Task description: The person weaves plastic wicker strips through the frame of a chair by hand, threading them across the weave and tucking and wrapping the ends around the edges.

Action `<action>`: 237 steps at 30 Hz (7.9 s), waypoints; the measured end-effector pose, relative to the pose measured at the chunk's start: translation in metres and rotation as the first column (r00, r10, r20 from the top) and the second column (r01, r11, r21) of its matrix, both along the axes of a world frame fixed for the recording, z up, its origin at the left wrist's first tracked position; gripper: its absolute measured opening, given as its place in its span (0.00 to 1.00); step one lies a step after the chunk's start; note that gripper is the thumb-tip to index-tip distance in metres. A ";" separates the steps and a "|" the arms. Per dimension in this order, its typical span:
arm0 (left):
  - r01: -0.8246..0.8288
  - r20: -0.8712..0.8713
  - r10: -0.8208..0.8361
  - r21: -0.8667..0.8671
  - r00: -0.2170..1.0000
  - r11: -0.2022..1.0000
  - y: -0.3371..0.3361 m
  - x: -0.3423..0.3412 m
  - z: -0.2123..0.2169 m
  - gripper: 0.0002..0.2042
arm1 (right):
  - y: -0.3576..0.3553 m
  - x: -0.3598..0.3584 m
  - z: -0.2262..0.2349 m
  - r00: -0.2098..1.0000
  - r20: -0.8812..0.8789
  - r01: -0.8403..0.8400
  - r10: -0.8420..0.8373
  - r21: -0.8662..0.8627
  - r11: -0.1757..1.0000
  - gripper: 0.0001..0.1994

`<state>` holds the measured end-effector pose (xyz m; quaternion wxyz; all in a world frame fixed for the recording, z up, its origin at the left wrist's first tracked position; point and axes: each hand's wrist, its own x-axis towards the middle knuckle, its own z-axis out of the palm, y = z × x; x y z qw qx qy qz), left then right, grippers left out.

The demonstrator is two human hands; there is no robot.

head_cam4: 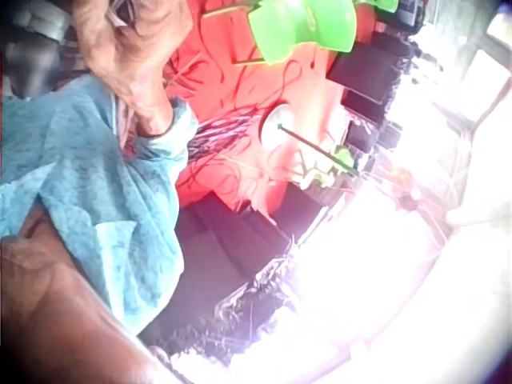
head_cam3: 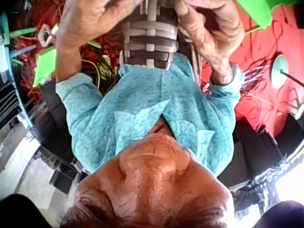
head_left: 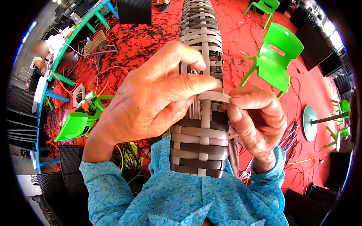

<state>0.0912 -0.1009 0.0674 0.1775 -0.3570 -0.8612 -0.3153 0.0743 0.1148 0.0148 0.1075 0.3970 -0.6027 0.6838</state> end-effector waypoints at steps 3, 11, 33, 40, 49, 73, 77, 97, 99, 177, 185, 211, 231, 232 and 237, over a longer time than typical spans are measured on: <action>0.074 0.025 -0.073 -0.050 0.997 0.996 0.000 -0.009 0.004 0.17 | -0.002 0.006 -0.006 0.992 -0.012 0.127 -0.127 -0.016 0.992 0.09; -0.026 -0.133 0.035 0.066 0.991 0.997 -0.001 -0.004 -0.009 0.11 | 0.002 0.005 0.015 0.938 -0.230 0.295 -0.258 0.144 0.945 0.11; -0.038 -0.111 0.058 0.170 0.992 0.985 0.002 0.027 -0.020 0.08 | 0.004 -0.013 0.025 0.986 -0.146 -0.023 0.080 0.353 0.936 0.12; -0.018 -0.305 0.008 -0.033 0.952 0.999 0.007 0.018 -0.016 0.13 | 0.008 -0.010 0.011 0.958 -0.284 0.045 0.027 0.243 0.969 0.10; -0.258 -0.406 0.138 -0.258 0.903 0.931 0.013 0.035 -0.002 0.28 | 0.017 -0.004 -0.023 0.996 0.089 0.004 -0.010 0.064 0.998 0.10; -0.259 -0.225 0.214 -0.195 0.951 0.946 0.014 0.050 -0.003 0.12 | -0.008 0.012 -0.060 0.964 -0.235 0.161 -0.124 0.147 0.976 0.22; -0.249 -0.225 0.213 -0.146 0.951 0.957 0.015 0.049 -0.005 0.12 | -0.010 0.006 -0.066 0.901 -0.354 0.293 -0.252 0.065 0.954 0.25; -0.172 -0.129 0.207 0.242 0.970 0.955 0.012 0.039 -0.035 0.16 | -0.008 0.015 -0.099 0.966 -0.182 0.208 -0.183 0.132 0.969 0.25; -0.168 -0.108 0.205 0.284 0.973 0.944 0.011 0.039 -0.038 0.15 | -0.008 0.015 -0.103 0.960 -0.177 0.240 -0.217 0.126 0.962 0.26; -0.117 -0.007 0.123 0.260 0.992 0.959 0.005 0.034 -0.043 0.07 | 0.073 -0.035 -0.182 0.968 -0.175 0.250 -0.178 0.691 0.678 0.42; -0.182 -0.214 0.241 0.263 0.947 0.948 0.008 0.038 -0.040 0.16 | 0.083 0.016 -0.072 0.937 -0.020 0.312 -0.348 0.493 0.812 0.17; -0.037 0.241 -0.253 0.788 0.937 0.615 -0.021 0.070 -0.084 0.23 | -0.004 0.017 0.025 0.713 -0.694 0.540 -0.096 0.457 0.707 0.24; 0.023 0.013 -0.028 0.294 1.000 0.955 -0.012 0.031 -0.034 0.13 | 0.014 0.039 0.041 0.784 -0.589 0.581 -0.195 0.585 0.566 0.26; 0.039 0.061 -0.056 0.252 0.997 0.967 -0.008 0.029 -0.027 0.13 | 0.015 0.039 0.041 0.780 -0.596 0.584 -0.192 0.582 0.566 0.26; 0.208 0.103 -0.201 -0.061 0.974 0.976 -0.009 0.013 0.009 0.12 | 0.020 0.037 0.038 0.817 -0.560 0.515 -0.137 0.601 0.611 0.30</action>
